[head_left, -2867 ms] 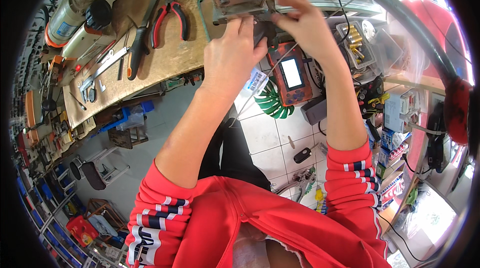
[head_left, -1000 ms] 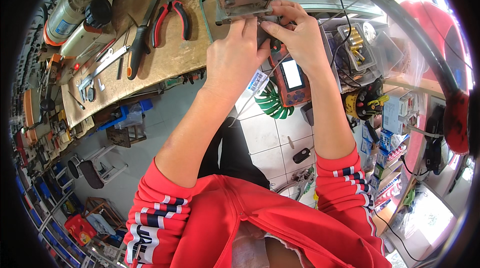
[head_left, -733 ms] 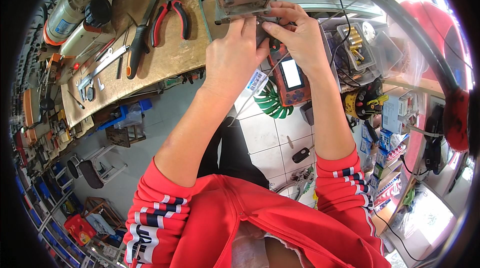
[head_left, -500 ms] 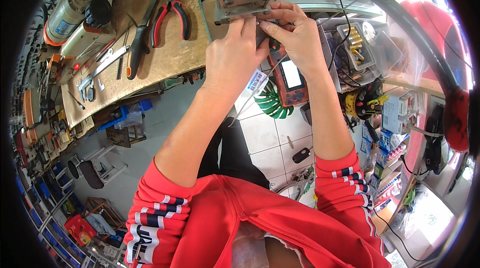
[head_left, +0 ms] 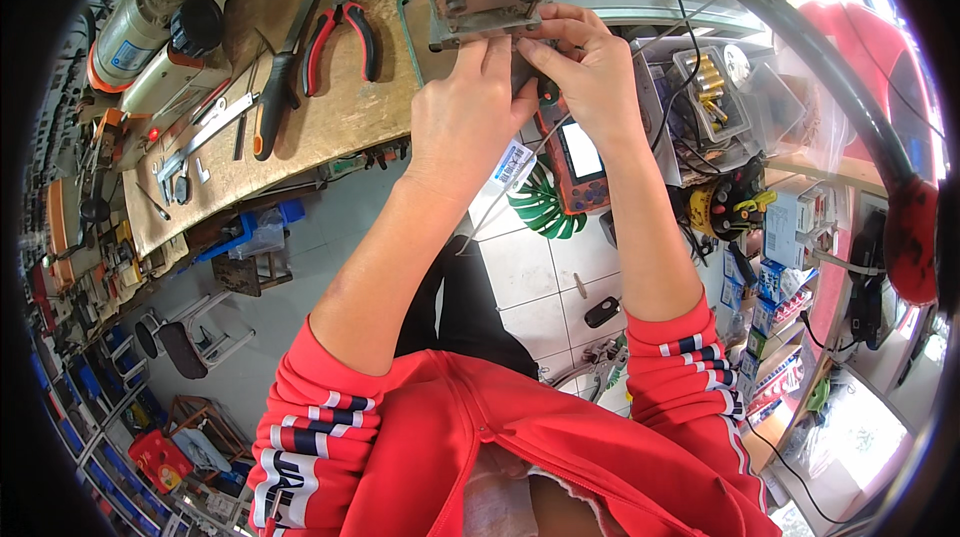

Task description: The person uses pliers to adjust a small metal component, then secures a black electronic device in a bench vise. They repeatedly insert a metal pin into the device and tap it with a hammer to seat it.

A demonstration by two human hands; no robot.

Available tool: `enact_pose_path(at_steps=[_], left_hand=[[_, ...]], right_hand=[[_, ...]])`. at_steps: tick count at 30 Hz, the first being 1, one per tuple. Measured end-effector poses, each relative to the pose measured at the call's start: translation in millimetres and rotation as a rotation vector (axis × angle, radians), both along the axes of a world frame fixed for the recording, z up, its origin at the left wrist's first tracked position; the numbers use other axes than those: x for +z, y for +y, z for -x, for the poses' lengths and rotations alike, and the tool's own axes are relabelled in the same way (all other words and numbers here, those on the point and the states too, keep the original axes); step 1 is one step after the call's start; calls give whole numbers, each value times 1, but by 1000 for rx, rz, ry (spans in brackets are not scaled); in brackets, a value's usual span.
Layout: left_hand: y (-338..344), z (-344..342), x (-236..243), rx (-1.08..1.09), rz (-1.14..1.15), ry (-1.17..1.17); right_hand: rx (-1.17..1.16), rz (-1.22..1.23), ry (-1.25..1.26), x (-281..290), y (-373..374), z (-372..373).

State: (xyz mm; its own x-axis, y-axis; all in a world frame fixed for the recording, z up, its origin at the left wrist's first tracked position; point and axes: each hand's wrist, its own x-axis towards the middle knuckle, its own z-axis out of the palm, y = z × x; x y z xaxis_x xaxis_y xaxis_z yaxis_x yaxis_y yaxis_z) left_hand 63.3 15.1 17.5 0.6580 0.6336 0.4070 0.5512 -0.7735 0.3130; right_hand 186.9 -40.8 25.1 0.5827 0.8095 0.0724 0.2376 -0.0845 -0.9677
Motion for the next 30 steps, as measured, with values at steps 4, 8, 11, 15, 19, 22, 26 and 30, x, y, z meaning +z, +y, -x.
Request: enact_pose_path(at_steps=[4,8,11,15,19,22,26,30], left_hand=[[0,0,0,5,0,2],[0,-1,-1,6,-3,-17],[0,-1,0,14,3,-6],[0,0,0,12,12,6],[0,0,0,2,8,-2],[1,1,-1,-4,9,4],[3,1,-3,-63,-34,-14],[1,1,-3,-41,-38,-18]], right_hand=[[-10,-7,-26,0,1,1],[-30,-26,-48,-2,0,3],[-35,-17,-96,-3,0,4],[-31,-1,-100,-3,0,3],[-35,2,-80,-3,0,3],[-81,-47,-44,-2,-3,4],[-322,-115,7,15,-17,-6],[-418,-575,146,66,-44,-29]])
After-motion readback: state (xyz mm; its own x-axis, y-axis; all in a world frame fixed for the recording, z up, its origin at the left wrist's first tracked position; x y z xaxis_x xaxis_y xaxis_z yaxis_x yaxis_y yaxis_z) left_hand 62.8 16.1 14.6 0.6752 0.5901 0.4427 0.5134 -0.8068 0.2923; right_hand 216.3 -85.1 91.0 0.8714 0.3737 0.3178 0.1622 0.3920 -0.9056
